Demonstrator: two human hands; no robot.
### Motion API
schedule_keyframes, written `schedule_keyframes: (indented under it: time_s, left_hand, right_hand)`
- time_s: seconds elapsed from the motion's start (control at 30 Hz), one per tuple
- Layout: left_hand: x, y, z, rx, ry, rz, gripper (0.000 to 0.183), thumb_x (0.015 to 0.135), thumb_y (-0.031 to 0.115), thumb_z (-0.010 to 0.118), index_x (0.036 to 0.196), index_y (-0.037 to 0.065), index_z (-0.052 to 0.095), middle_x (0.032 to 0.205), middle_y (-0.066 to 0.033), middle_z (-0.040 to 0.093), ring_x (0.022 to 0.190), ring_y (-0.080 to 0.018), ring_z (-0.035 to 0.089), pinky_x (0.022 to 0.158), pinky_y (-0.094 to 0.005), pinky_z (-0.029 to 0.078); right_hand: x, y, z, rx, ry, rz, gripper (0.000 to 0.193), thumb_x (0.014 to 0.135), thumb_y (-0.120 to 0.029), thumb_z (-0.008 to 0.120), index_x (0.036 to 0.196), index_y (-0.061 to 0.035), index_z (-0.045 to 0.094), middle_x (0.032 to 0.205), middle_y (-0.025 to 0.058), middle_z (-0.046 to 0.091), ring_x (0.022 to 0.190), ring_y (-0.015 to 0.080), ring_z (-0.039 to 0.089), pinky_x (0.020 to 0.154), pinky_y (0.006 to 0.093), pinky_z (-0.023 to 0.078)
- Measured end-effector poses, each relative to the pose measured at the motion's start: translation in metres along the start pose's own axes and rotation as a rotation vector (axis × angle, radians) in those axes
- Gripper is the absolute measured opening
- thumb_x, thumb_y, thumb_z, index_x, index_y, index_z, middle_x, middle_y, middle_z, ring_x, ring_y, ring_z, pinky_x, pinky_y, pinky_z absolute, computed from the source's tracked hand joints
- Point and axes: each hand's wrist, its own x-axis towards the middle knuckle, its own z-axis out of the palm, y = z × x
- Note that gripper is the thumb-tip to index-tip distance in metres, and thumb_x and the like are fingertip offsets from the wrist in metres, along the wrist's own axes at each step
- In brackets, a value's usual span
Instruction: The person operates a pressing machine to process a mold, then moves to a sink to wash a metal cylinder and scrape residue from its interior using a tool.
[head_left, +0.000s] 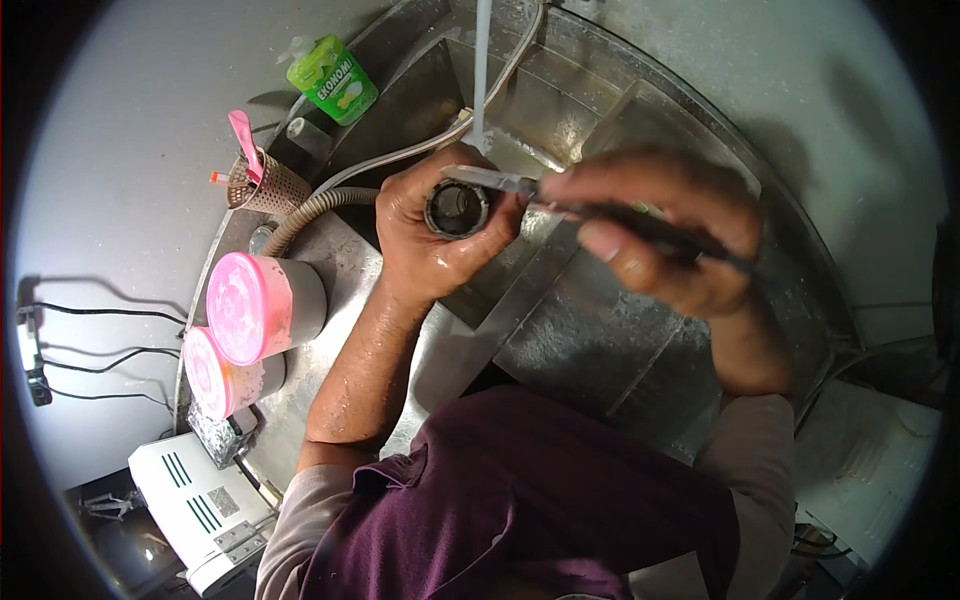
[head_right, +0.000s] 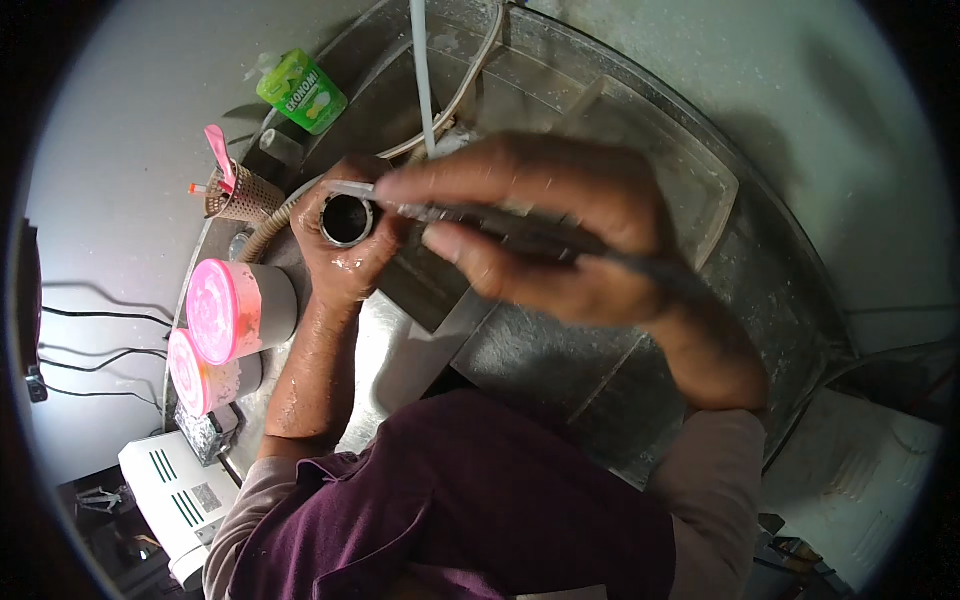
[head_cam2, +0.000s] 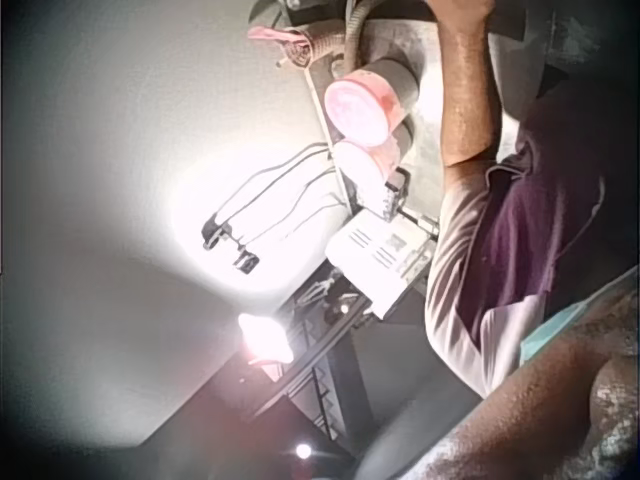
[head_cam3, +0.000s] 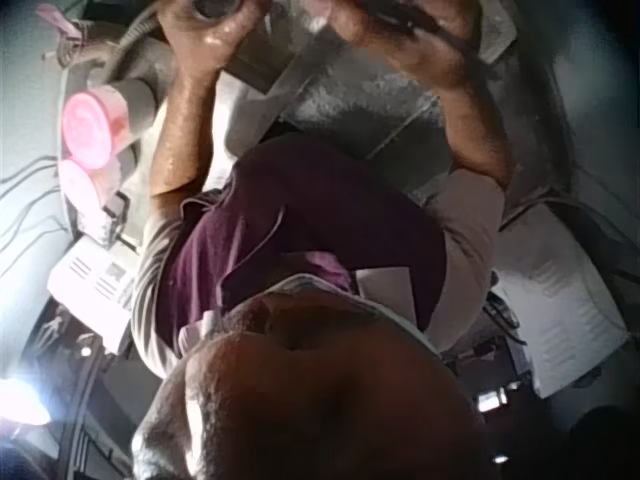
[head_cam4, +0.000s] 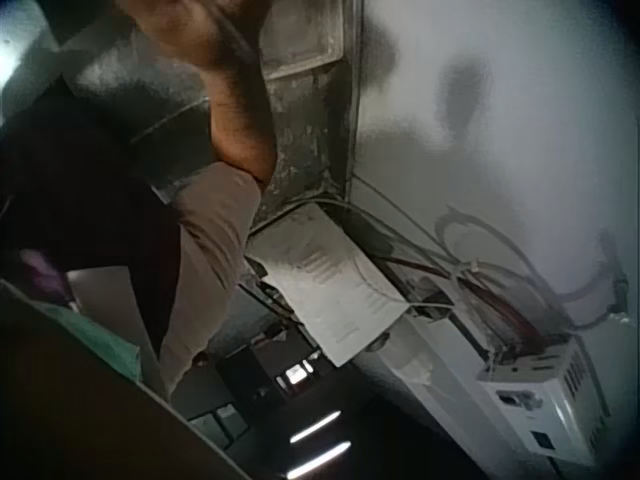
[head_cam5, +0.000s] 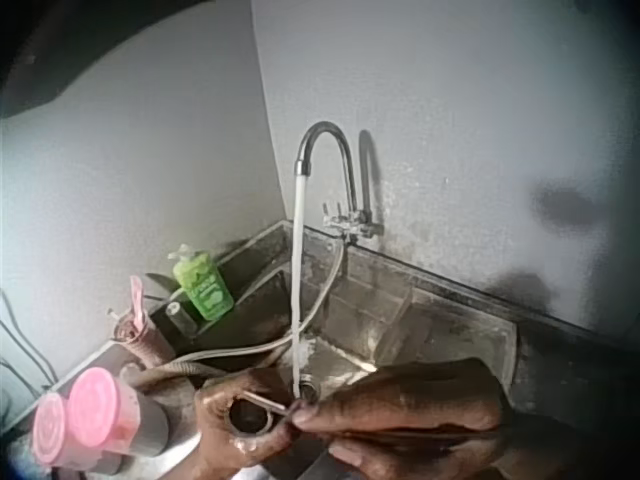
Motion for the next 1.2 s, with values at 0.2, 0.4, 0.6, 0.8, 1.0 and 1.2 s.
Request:
schedule_keyframes:
  time_s: [0.2,0.4,0.6,0.8,1.0,1.2]
  left_hand:
    - [-0.001,-0.005,0.008,0.032,0.081,0.082,0.021,0.074,0.01,0.082,0.079,0.003,0.063,0.073,-0.0027,0.062,0.064,-0.0093,0.059,0.057,-0.0235,0.046]
    - [-0.005,-0.007,0.01,0.052,0.064,0.047,0.019,0.075,0.008,0.08,0.08,0.003,0.063,0.073,-0.0033,0.063,0.064,-0.0101,0.059,0.058,-0.025,0.047]
    - [-0.007,-0.005,0.012,-0.022,0.073,-0.049,0.013,0.076,0.007,0.077,0.078,0.002,0.065,0.07,-0.0038,0.065,0.064,-0.0104,0.061,0.06,-0.0236,0.048]
    - [-0.007,-0.007,0.014,-0.018,0.064,-0.179,0.009,0.075,0.005,0.073,0.074,0.002,0.064,0.066,-0.0012,0.063,0.064,-0.0059,0.058,0.059,-0.0229,0.047]
    - [-0.007,-0.004,0.018,-0.007,0.078,-0.203,0.015,0.078,0.007,0.074,0.071,0.003,0.061,0.064,0.0005,0.06,0.062,-0.0036,0.053,0.057,-0.0219,0.044]
    - [-0.004,-0.01,0.017,0.005,0.041,-0.327,0.018,0.078,0.007,0.074,0.068,0.003,0.06,0.06,0.0033,0.054,0.059,-0.0025,0.049,0.054,-0.0215,0.041]
  right_hand:
    - [-0.017,0.013,0.038,-0.12,0.247,-0.078,0.02,0.082,0.003,0.07,0.1,0.0038,0.059,0.094,0.0189,0.067,0.083,0.0234,0.07,0.074,0.0303,0.058]
    - [-0.013,0.037,0.049,-0.218,0.354,-0.324,0.019,0.081,-0.002,0.073,0.097,0.0031,0.065,0.084,0.0137,0.068,0.071,0.0181,0.068,0.061,0.0267,0.055]
    - [-0.022,0.036,0.057,0.225,0.427,-0.014,0.011,0.09,-0.001,0.063,0.097,0.0069,0.061,0.078,0.0099,0.066,0.067,0.0093,0.064,0.06,0.0225,0.052]
    - [-0.03,0.035,0.066,0.209,0.439,0.012,0.007,0.092,-0.002,0.061,0.089,0.0036,0.057,0.074,0.0076,0.064,0.064,0.0092,0.062,0.057,0.0224,0.05]
    - [-0.026,0.041,0.065,0.273,0.471,0.005,0.009,0.093,-0.002,0.06,0.086,0.0001,0.054,0.066,0.0029,0.058,0.058,0.0073,0.059,0.051,0.0221,0.045]
    - [-0.033,0.039,0.068,0.32,0.36,0.117,0.013,0.093,-0.008,0.061,0.084,-0.0027,0.054,0.062,0.0037,0.058,0.055,0.0052,0.056,0.049,0.0223,0.043]
